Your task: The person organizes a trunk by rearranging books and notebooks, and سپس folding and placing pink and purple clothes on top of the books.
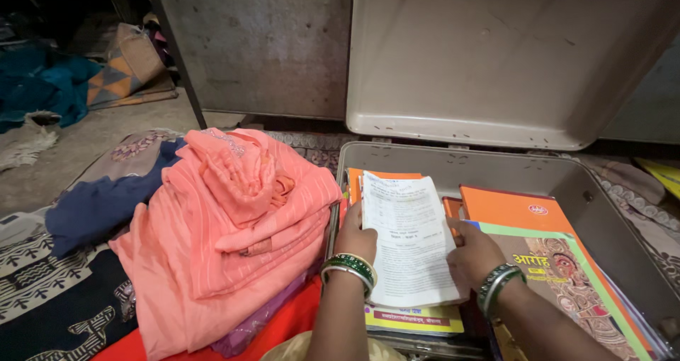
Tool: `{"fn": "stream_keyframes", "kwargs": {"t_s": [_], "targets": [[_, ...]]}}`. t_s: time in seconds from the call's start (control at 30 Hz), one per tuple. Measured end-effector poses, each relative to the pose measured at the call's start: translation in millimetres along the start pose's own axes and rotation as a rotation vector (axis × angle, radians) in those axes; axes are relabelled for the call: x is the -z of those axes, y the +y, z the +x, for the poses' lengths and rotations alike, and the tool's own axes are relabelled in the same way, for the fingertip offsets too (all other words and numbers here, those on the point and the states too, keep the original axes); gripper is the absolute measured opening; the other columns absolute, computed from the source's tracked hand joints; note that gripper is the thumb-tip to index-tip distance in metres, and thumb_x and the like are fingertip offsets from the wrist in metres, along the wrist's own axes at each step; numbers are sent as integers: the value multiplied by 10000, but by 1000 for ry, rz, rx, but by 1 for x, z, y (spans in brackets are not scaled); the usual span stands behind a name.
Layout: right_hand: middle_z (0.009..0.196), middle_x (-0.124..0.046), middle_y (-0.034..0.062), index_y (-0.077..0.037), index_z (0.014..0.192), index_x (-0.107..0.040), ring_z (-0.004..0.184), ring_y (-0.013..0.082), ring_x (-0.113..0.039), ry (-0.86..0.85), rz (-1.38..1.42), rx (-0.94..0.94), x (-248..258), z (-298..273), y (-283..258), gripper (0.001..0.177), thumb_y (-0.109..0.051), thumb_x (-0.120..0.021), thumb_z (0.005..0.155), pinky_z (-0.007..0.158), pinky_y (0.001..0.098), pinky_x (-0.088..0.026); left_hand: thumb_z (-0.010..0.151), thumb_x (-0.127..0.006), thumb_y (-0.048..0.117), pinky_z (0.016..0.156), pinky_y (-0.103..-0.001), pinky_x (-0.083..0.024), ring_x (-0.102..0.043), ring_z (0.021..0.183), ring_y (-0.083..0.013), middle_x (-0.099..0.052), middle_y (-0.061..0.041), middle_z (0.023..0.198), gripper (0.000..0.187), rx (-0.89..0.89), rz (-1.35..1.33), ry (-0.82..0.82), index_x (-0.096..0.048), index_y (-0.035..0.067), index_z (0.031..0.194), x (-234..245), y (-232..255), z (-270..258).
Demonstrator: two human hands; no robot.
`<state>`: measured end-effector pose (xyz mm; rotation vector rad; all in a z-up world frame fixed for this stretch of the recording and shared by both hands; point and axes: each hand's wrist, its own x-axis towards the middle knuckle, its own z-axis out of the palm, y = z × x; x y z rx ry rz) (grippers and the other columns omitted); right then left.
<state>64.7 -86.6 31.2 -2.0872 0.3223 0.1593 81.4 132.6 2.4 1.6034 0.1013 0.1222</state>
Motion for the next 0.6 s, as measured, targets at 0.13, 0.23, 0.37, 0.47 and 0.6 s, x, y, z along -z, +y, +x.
{"fn": "stream_keyframes", "kwargs": {"t_s": [0.13, 0.23, 0.37, 0.47, 0.6], "targets": [[1282, -687, 168, -165, 1513, -487, 1109, 290, -698, 122, -403, 78, -6, -6, -11, 707, 59, -590, 850, 964, 383, -540, 760, -490, -39, 1011, -402, -465, -621, 1210, -368, -681, -218, 1267, 563, -353, 209, 298, -634, 28, 1300, 6, 4, -3], [1315, -670, 163, -195, 1536, -445, 1191, 296, -679, 78, -531, -9, -12, -7, -19, 711, 25, -587, 875, 1027, 394, -536, 795, -502, 31, 981, -432, -508, -666, 1123, -379, -705, -215, 1189, 472, -126, 210, 229, -656, 43, 1242, 9, 4, 4], [1394, -586, 212, -123, 1586, -315, 1243, 321, -650, 6, -702, 84, -24, -12, -21, 782, -85, -651, 881, 1074, 372, -524, 817, -536, 111, 982, -489, -482, -629, 1132, -425, -689, -249, 1183, 434, -28, 369, 208, -661, 59, 1229, 7, 1, 6], [1532, -391, 241, -133, 1618, -163, 1316, 353, -572, -44, -806, 10, -38, -14, -22, 881, -214, -689, 916, 1098, 389, -491, 835, -558, 160, 983, -503, -477, -618, 1132, -441, -669, -259, 1193, 418, 73, 427, 172, -637, 51, 1231, 6, 0, 8], [1541, -392, 258, -131, 1646, -107, 1339, 371, -570, -41, -728, -28, -43, -10, -24, 1034, -274, -769, 864, 1104, 402, -504, 839, -547, 184, 991, -465, -509, -669, 1133, -406, -700, -250, 1202, 427, 109, 310, 81, -638, 21, 1223, 10, -10, 10]]}}
